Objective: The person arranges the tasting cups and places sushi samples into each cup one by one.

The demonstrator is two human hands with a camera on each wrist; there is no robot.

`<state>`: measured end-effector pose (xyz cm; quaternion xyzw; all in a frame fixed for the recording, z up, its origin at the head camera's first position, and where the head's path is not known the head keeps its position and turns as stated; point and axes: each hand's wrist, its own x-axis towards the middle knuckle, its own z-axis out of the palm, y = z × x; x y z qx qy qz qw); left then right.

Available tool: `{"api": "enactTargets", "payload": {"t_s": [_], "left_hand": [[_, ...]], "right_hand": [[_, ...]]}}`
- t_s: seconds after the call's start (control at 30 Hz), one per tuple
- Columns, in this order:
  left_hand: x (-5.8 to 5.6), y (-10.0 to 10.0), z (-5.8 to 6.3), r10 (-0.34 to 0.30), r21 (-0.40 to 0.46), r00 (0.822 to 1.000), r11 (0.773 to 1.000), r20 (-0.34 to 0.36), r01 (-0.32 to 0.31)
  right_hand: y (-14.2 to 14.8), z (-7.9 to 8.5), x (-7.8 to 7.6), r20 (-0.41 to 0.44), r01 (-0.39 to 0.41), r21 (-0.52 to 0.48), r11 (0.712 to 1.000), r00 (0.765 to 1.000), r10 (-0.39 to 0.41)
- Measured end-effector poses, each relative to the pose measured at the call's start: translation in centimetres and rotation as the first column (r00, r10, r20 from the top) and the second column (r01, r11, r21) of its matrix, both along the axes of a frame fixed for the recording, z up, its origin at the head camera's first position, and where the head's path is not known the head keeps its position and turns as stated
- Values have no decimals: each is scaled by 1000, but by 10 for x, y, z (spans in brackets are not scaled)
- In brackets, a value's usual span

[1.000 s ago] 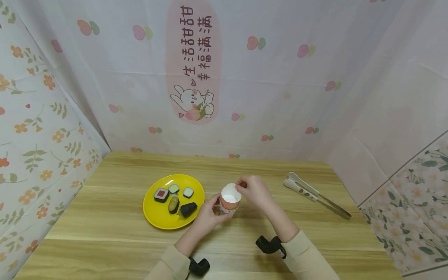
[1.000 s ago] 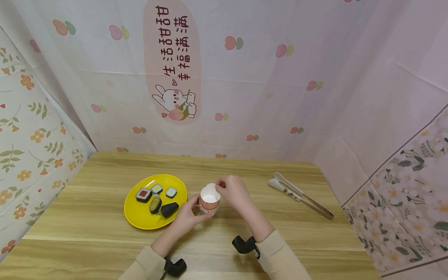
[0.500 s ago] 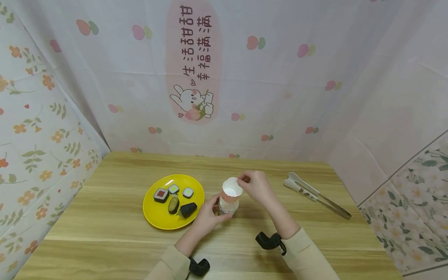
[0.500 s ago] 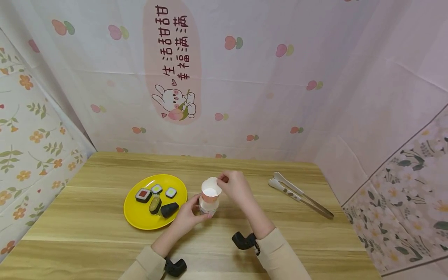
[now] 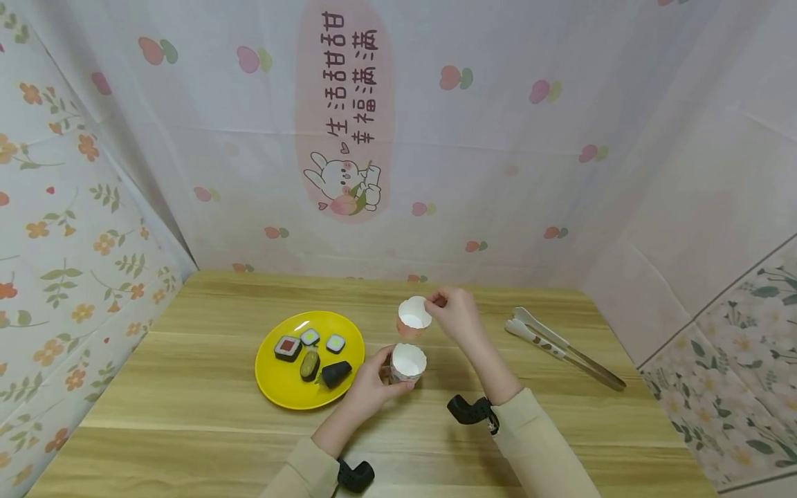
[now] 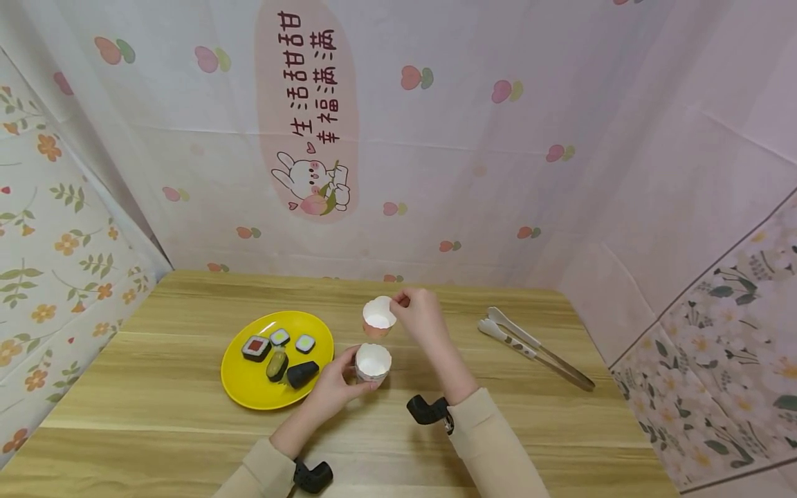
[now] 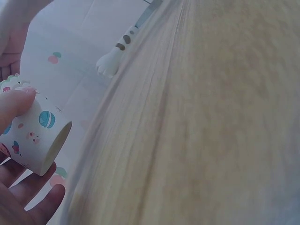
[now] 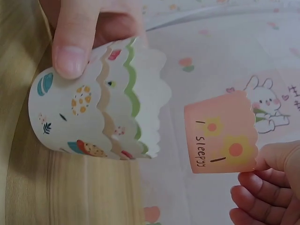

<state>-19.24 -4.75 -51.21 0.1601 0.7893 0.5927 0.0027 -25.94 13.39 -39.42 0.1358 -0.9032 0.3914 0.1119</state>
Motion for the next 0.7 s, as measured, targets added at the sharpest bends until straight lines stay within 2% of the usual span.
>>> {"api": "enactTargets", "payload": {"t_s": [0.37, 0.7], "left_hand": [[0, 1, 1, 4, 8, 1000, 1000, 20, -4], [2, 1, 5, 6, 11, 1000, 1000, 26, -6]], "right_hand": [[-1, -16, -22, 46, 78, 12, 997, 996, -79], [-1, -33, -43, 90, 97, 19, 995, 991, -98]]}}
